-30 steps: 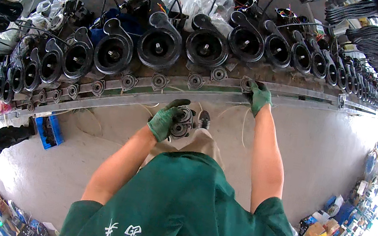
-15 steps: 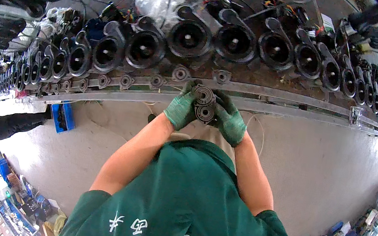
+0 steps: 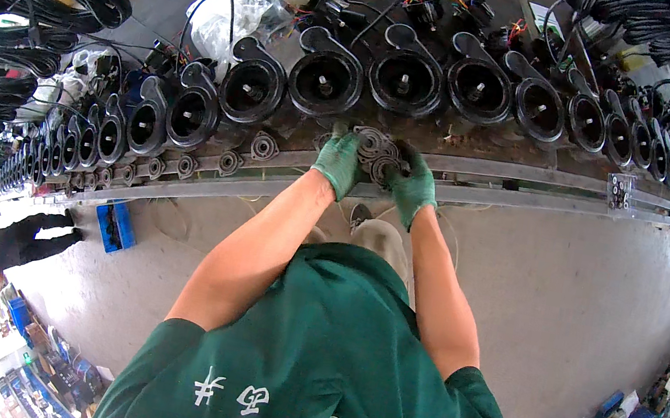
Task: The person assembles small mechanical components by hand. They pick up circular metal parts from a blue bin and place them into larger black housings arranged on a workbench. The person also handles small washers and other hardware from a clear plastic container.
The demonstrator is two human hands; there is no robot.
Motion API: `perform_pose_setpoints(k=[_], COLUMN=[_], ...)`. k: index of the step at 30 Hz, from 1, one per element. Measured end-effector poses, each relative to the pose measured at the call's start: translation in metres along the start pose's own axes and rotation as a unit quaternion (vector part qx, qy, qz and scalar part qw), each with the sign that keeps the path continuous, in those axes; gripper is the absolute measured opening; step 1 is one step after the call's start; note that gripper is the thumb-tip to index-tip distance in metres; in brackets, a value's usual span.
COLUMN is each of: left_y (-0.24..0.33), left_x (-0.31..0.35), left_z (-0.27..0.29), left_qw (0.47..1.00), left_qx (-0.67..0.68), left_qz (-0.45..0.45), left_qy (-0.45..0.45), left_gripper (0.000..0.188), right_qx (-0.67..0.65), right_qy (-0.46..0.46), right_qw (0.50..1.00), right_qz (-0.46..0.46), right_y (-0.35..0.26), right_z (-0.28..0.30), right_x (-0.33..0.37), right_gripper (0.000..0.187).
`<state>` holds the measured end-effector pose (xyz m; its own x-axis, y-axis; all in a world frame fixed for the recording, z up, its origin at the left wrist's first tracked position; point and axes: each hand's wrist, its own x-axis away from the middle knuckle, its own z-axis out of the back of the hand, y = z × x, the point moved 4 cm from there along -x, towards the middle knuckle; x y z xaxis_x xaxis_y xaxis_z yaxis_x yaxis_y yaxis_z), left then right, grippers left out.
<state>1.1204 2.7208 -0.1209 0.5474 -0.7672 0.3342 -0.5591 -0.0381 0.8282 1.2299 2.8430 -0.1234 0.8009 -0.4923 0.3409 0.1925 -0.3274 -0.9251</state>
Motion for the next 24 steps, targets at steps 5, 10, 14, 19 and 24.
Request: perform_pose_setpoints(k=[5, 10, 14, 19, 24], left_y=[0.008, 0.034, 0.046, -0.003, -0.054], left_x=[0.013, 0.027, 0.024, -0.034, -0.099], left_z=[0.013, -0.006, -0.042, -0.048, -0.077], left_qw=[0.998, 0.914, 0.97, 0.991, 0.973], left_qx=[-0.002, -0.403, 0.127, -0.041, -0.217], left_qz=[0.031, -0.038, 0.131, 0.117, 0.08], left_qy=[0.046, -0.007, 0.158, 0.053, 0.029], left_gripper=[0.036, 0.043, 0.047, 0.049, 0.047], right_qx=[0.114, 0.162, -0.066, 0.064, 0.295], right_qy=[-0.026, -0.072, -0.011, 0.126, 0.083], right_qw=[0.992, 0.983, 0.991, 0.99, 0.95], right_qz=[-0.041, -0.037, -0.113, 0.011, 0.057], right_y=[-0.018, -0.016, 0.006, -0.017, -0.025], right_z=[0.015, 0.034, 0.069, 0.175, 0.246], right_x=[-0.023, -0.033, -0.045, -0.045, -0.067], right_gripper=[0.054, 0.051, 0.049, 0.048, 0.055])
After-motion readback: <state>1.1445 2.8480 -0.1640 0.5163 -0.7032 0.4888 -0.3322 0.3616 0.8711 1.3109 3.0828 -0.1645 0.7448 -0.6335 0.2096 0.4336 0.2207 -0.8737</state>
